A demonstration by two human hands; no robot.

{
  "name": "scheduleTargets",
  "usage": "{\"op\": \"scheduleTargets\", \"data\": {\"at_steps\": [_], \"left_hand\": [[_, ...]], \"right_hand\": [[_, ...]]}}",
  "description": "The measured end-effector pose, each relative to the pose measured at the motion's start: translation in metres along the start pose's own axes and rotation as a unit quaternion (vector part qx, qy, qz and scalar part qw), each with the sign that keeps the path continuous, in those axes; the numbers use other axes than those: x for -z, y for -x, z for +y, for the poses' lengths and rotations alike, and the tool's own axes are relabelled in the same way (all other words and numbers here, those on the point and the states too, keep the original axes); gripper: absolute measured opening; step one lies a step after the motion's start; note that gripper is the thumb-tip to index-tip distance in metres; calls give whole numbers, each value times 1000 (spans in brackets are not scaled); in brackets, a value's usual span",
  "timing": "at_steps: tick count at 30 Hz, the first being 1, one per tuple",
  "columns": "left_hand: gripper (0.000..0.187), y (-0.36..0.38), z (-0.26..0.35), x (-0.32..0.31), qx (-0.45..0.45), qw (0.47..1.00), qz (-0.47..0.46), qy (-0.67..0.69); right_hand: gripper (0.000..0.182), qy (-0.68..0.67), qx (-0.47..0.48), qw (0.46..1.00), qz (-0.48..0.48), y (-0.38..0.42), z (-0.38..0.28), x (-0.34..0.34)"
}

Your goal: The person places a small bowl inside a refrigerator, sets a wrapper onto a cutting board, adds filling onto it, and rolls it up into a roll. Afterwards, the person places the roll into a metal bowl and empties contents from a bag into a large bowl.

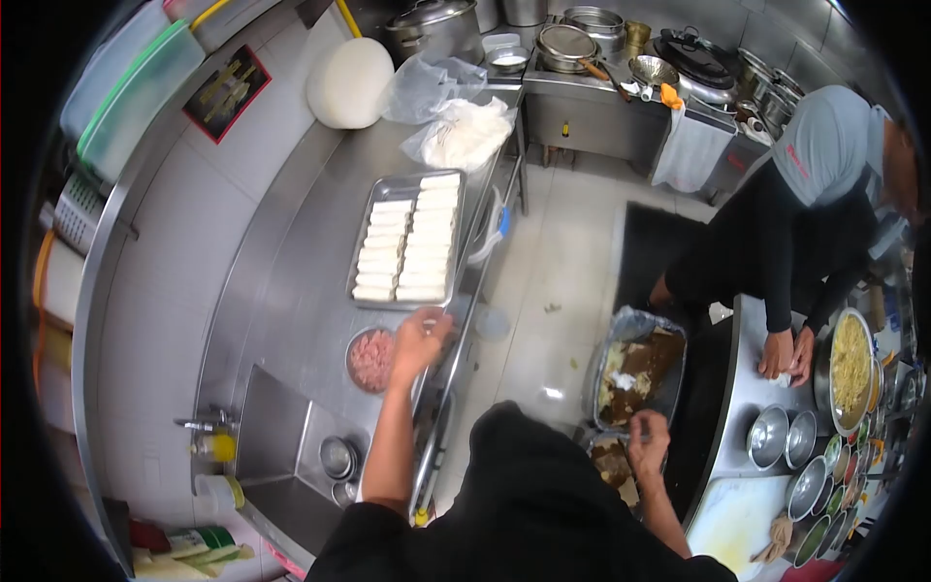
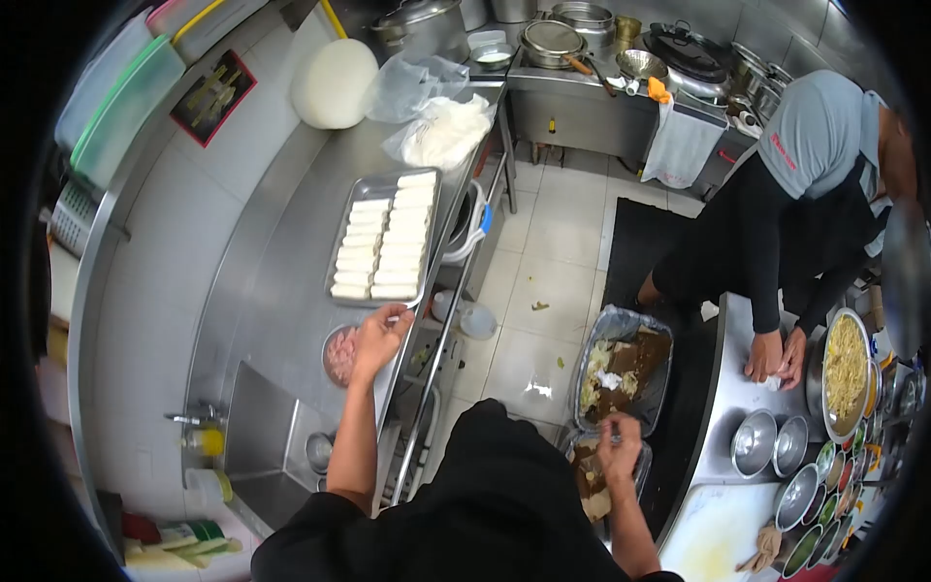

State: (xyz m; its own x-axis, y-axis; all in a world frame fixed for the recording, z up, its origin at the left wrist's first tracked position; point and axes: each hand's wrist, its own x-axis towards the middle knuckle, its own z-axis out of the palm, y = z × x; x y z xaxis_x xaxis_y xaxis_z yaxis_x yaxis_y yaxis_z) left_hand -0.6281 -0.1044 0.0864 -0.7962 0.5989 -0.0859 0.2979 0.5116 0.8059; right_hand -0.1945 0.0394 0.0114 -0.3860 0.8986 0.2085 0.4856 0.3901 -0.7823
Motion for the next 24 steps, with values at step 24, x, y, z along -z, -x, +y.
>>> {"op": "scheduleTargets", "data": {"at_steps": [24], "left_hand": [[51,-681,108,-198,-109,918,84,-372]], "right_hand": [[20,164,-545,822,-28,-31,31,-72]]}}
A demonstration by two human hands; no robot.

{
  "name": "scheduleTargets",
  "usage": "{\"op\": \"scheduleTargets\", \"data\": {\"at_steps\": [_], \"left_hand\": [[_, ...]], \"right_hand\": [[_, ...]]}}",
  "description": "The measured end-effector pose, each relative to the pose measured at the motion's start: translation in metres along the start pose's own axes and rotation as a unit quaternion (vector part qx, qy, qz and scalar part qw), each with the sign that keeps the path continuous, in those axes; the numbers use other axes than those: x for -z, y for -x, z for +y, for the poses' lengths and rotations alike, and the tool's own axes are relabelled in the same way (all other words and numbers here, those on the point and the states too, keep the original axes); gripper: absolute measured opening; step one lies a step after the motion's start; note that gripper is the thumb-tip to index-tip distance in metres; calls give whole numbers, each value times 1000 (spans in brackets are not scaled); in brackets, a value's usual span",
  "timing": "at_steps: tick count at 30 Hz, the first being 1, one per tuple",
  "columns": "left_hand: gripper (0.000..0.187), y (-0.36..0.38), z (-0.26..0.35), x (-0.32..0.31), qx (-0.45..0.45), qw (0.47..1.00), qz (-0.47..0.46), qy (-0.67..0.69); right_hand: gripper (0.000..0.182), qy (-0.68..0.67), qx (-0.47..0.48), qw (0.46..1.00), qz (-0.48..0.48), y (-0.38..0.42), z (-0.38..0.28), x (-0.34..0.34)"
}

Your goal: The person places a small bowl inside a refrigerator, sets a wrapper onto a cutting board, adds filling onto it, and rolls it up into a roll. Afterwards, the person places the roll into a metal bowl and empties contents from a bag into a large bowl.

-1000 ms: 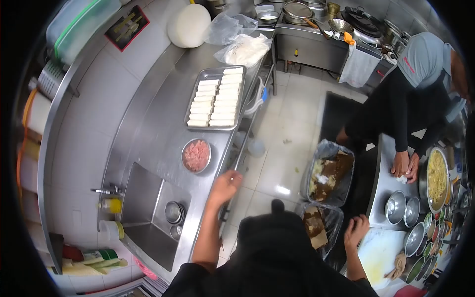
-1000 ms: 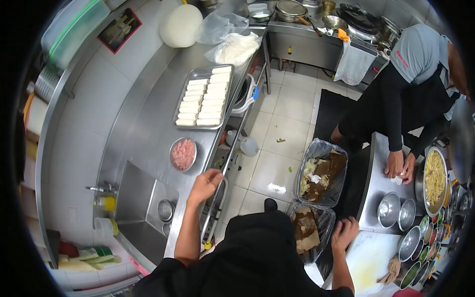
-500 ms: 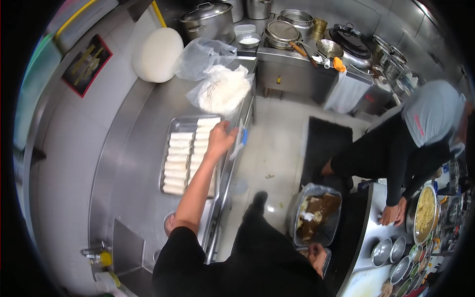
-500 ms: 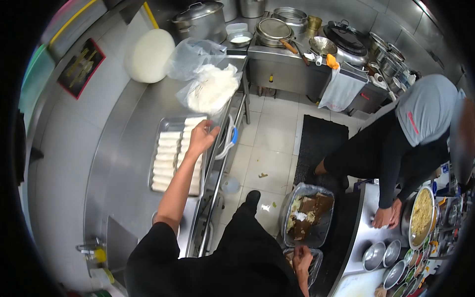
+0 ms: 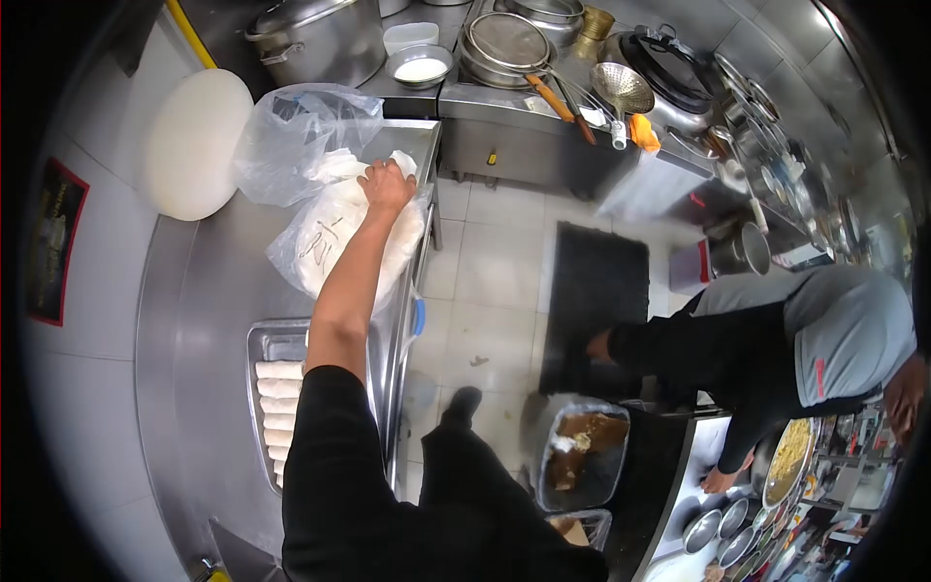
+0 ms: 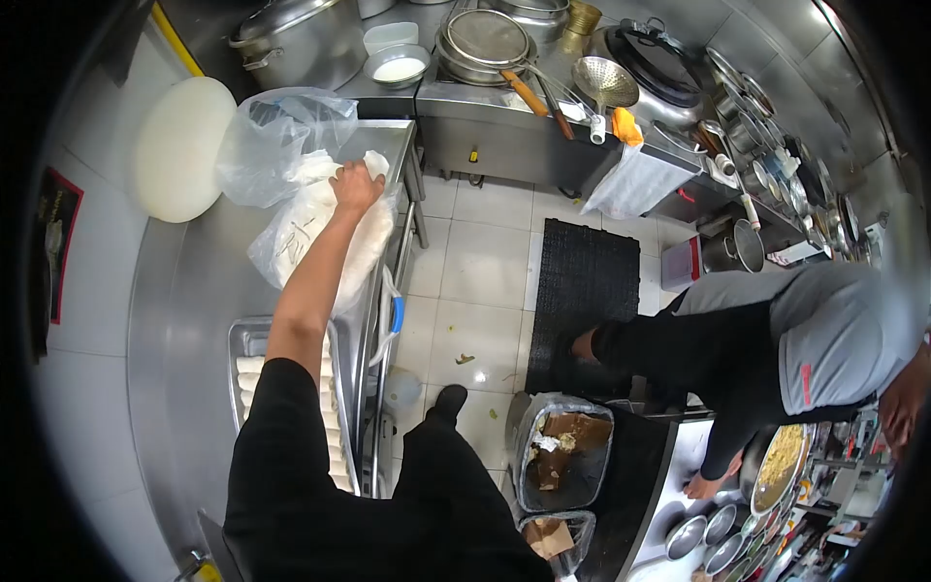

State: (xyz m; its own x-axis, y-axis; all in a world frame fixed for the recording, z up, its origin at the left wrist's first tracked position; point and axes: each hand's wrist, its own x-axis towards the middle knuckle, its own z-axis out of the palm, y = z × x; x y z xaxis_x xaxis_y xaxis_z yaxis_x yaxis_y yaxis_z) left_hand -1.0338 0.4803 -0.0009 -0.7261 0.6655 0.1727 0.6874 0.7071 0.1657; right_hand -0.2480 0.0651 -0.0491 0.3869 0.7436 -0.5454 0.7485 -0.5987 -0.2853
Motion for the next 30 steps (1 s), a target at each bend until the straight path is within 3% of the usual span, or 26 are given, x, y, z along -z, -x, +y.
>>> {"op": "scheduleTargets", "data": {"at_steps": [5,8,14,18,22,25,28,30], "left_hand": [[31,-16,0,-14,34,996,-74,-48],[25,-23,-3,-16,17,997,-58,-45],[29,-33,-20,22,37,995,23,86],[37,-51,-52,36,4,981,-23,191],[38,-61,-68,71,25,959,3,281],[37,-77,-85,89,57,877,18,477],[41,-86,-93,131,51,681,-151,715],[40,-66,-70,175,40,638,-179,748]], "right_hand": [[20,3,-35,999,-15,-7,-12,0],[20,-1,-43,999,-18,-12,-19,-1],[21,-16,-46,999,-22,-19,-25,-5],[21,-30,-47,998,-21,-17,-29,-10],[21,-46,-47,998,-17,-15,-27,-15],[21,-57,-45,997,-18,-11,-23,-19],[22,-73,-42,996,-10,-11,-18,-24],[22,-89,-35,995,-5,-8,-13,-28]]}}
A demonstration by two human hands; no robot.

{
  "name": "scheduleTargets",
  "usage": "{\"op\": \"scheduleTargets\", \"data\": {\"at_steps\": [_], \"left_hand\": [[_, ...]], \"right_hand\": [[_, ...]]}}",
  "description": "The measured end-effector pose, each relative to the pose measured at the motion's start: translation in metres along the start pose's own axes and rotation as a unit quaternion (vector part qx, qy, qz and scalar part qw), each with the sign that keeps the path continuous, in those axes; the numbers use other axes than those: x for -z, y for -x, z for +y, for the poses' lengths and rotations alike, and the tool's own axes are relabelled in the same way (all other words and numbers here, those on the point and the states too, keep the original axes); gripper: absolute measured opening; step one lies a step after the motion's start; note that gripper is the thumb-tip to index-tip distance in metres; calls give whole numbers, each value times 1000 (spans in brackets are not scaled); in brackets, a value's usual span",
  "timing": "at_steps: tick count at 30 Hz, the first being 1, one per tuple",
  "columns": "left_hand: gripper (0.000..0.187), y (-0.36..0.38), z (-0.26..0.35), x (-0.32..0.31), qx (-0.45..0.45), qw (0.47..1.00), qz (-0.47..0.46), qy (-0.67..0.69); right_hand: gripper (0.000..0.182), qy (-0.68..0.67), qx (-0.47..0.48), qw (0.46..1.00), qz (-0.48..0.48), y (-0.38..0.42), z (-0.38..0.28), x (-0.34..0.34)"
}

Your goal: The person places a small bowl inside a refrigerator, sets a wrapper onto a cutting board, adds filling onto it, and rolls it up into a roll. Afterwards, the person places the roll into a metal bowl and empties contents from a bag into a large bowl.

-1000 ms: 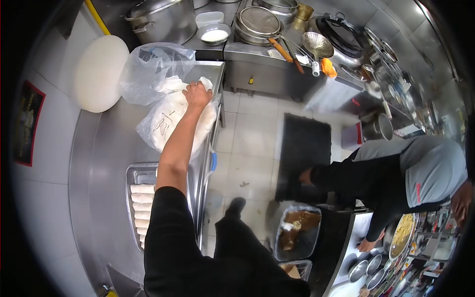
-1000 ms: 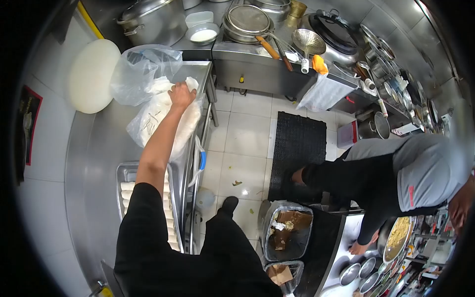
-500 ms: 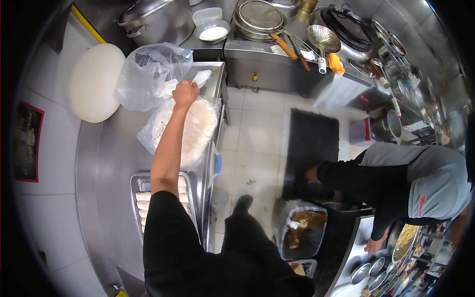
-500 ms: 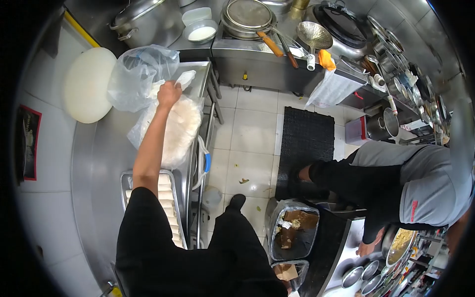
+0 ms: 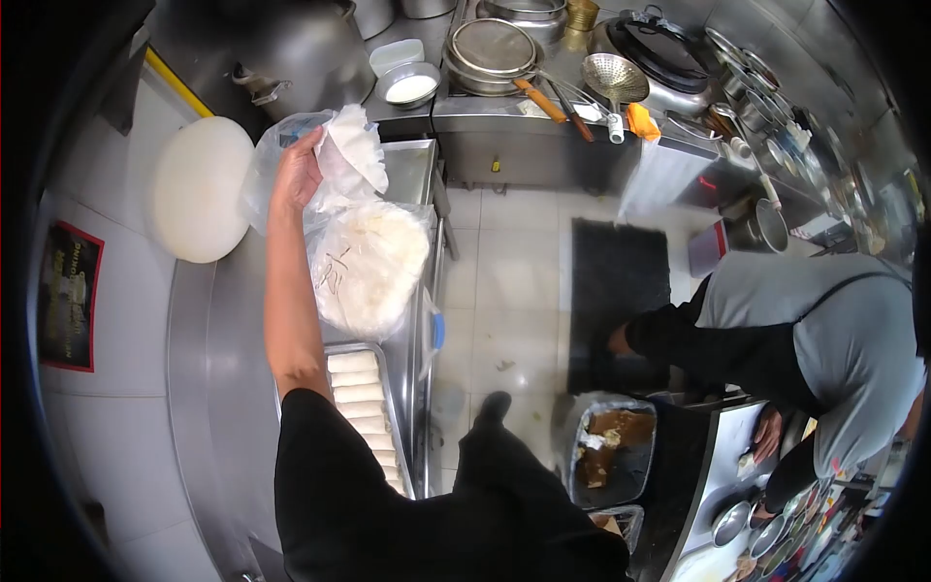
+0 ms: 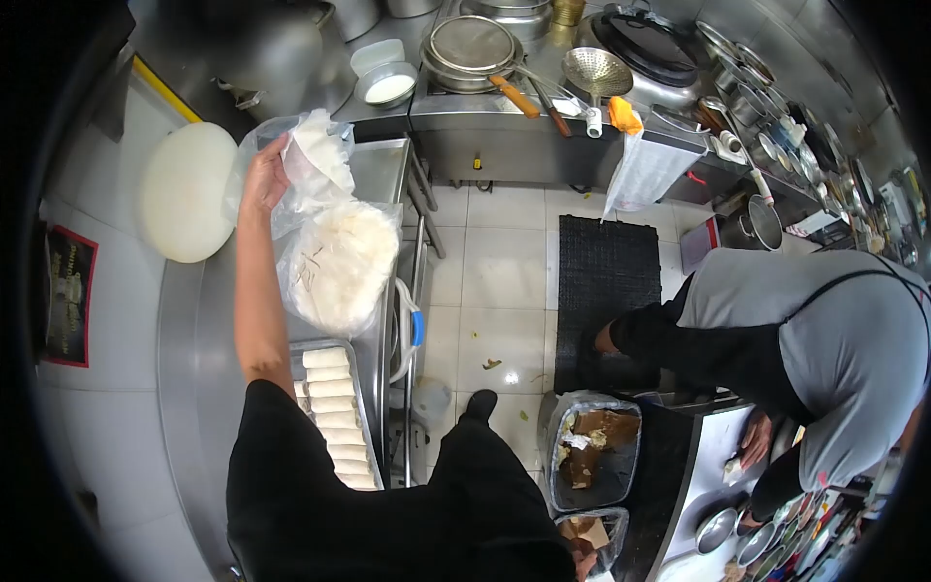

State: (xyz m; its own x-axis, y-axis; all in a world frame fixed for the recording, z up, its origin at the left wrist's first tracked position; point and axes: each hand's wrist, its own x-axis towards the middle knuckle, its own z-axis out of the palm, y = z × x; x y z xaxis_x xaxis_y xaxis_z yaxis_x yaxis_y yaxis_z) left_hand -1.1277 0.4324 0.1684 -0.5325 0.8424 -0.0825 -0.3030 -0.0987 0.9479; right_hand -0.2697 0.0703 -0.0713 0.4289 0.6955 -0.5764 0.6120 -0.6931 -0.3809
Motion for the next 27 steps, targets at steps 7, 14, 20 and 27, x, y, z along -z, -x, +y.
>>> {"op": "scheduleTargets", "data": {"at_steps": [7,14,20,27], "left_hand": [[37,104,17,-134,-67,963,-256,53],[29,278,-65,-280,44,899,-406,-159],[42,457,-148,-354,118,830,-529,-131],[24,631,-240,-389,212,777,-549,-223]], "right_hand": [[23,-213,107,967,-88,-24,-130,9],[61,-437,427,766,-203,44,-339,66],[34,-563,303,750,-169,60,-221,90],[27,-519,186,833,52,101,-12,123]]}}
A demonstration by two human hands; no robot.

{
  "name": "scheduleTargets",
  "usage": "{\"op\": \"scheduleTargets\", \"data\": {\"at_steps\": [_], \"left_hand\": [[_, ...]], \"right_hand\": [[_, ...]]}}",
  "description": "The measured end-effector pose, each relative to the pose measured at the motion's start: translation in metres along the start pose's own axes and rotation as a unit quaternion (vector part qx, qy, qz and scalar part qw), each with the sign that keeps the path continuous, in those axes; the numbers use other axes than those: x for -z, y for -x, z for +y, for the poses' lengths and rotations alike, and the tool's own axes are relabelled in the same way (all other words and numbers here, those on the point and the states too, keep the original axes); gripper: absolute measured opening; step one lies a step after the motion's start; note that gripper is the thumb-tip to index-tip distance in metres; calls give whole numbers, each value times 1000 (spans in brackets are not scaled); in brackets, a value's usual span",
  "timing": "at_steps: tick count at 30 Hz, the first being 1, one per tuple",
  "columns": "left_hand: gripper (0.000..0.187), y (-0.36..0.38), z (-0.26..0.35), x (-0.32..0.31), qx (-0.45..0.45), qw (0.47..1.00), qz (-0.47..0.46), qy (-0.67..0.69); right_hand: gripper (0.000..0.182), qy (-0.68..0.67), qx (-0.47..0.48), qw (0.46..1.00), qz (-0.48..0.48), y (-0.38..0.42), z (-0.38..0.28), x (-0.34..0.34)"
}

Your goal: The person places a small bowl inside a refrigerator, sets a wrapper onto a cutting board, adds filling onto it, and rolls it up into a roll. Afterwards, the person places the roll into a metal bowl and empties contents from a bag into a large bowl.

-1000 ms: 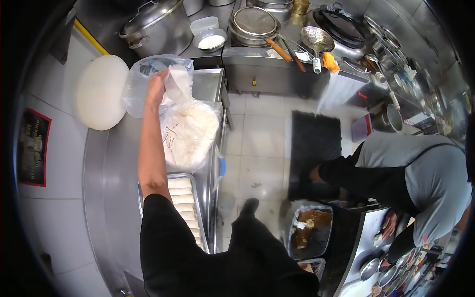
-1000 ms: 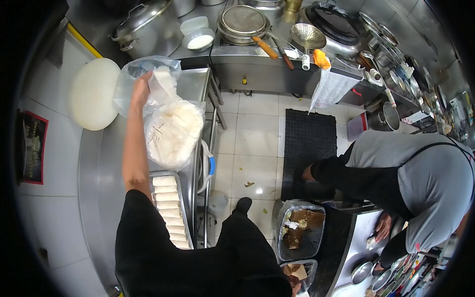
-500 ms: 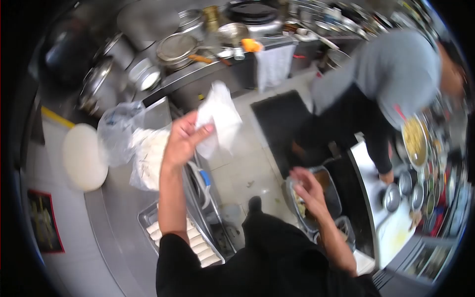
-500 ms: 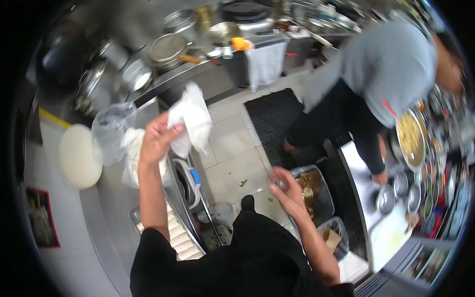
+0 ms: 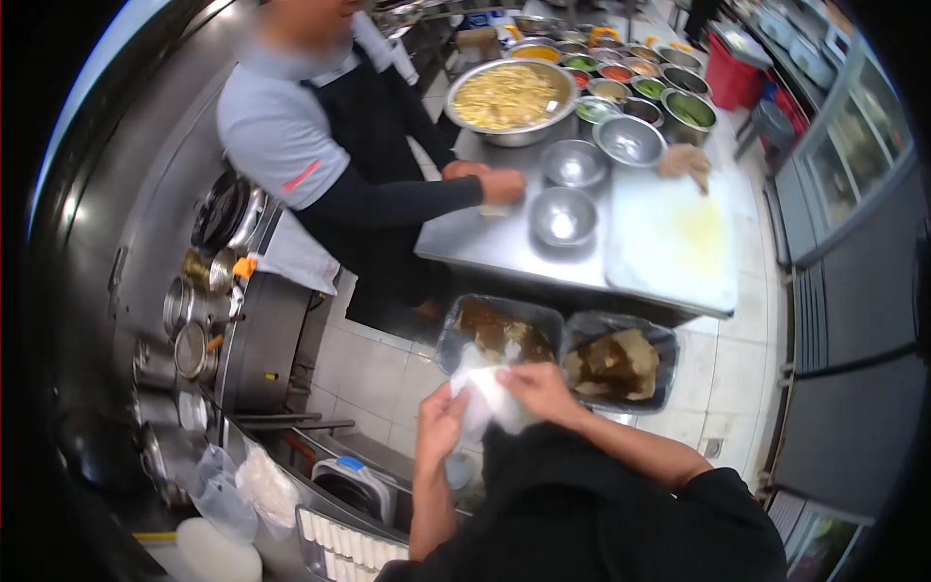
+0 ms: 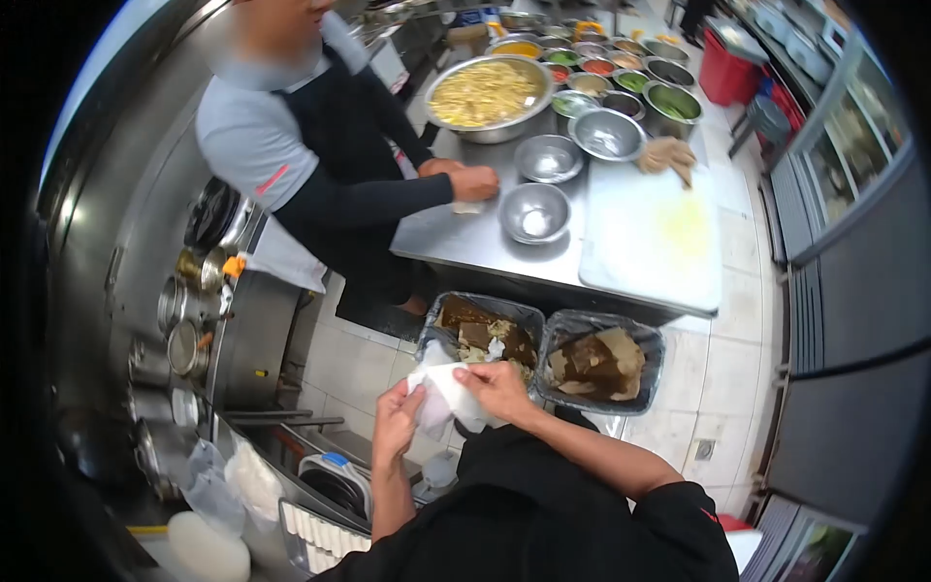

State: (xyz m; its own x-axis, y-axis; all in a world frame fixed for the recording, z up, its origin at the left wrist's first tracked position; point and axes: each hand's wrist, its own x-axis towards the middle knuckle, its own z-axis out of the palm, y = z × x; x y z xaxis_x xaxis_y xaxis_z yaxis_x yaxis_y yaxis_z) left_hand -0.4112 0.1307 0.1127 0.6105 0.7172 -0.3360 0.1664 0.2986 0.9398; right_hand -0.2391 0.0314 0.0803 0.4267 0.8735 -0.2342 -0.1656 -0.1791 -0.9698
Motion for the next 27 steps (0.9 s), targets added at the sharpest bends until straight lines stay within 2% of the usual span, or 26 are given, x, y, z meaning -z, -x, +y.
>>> {"op": "scheduleTargets", "data": {"at_steps": [2,3,6,8,9,11,12,13,16,17,18,19,20,22,27], "left_hand": [[25,-8,-4,-47,29,998,-21,-42],[27,-10,-11,-67,1,995,-21,-93],[26,-15,-15,-108,56,994,-73,-67],[27,-26,-37,-114,108,990,-87,-37],[27,-29,-41,-123,128,988,-88,-18],[27,-39,-54,-140,168,981,-90,26],[27,-44,-67,-148,189,977,-88,51],[31,-52,-82,-152,201,976,-85,20],[33,-70,-105,-167,186,969,-166,4],[21,-71,-89,-178,152,973,-170,-40],[31,-63,-66,-193,180,970,-161,0],[29,-62,-53,-200,195,952,-219,86],[29,-52,-25,-220,220,940,-228,130],[34,-53,-29,-237,224,929,-263,131],[37,-35,-30,-288,232,944,-216,90]], "right_hand": [[27,60,10,996,67,25,6,44],[27,93,15,991,97,36,10,64],[26,-18,7,980,196,64,39,110],[25,-88,5,963,256,75,45,132],[24,-97,-54,963,246,84,50,149],[23,-190,-61,938,285,93,59,165],[23,-205,-73,928,304,97,69,178],[22,-215,-78,921,316,99,74,189],[19,-164,-90,909,373,122,66,220],[20,-129,-79,913,378,130,69,234],[22,-128,-91,913,377,139,55,241],[21,-113,-75,916,377,147,39,248],[20,-96,-82,918,376,153,38,258],[20,-122,-108,920,356,163,33,271],[23,-360,-109,883,280,176,74,306]]}}
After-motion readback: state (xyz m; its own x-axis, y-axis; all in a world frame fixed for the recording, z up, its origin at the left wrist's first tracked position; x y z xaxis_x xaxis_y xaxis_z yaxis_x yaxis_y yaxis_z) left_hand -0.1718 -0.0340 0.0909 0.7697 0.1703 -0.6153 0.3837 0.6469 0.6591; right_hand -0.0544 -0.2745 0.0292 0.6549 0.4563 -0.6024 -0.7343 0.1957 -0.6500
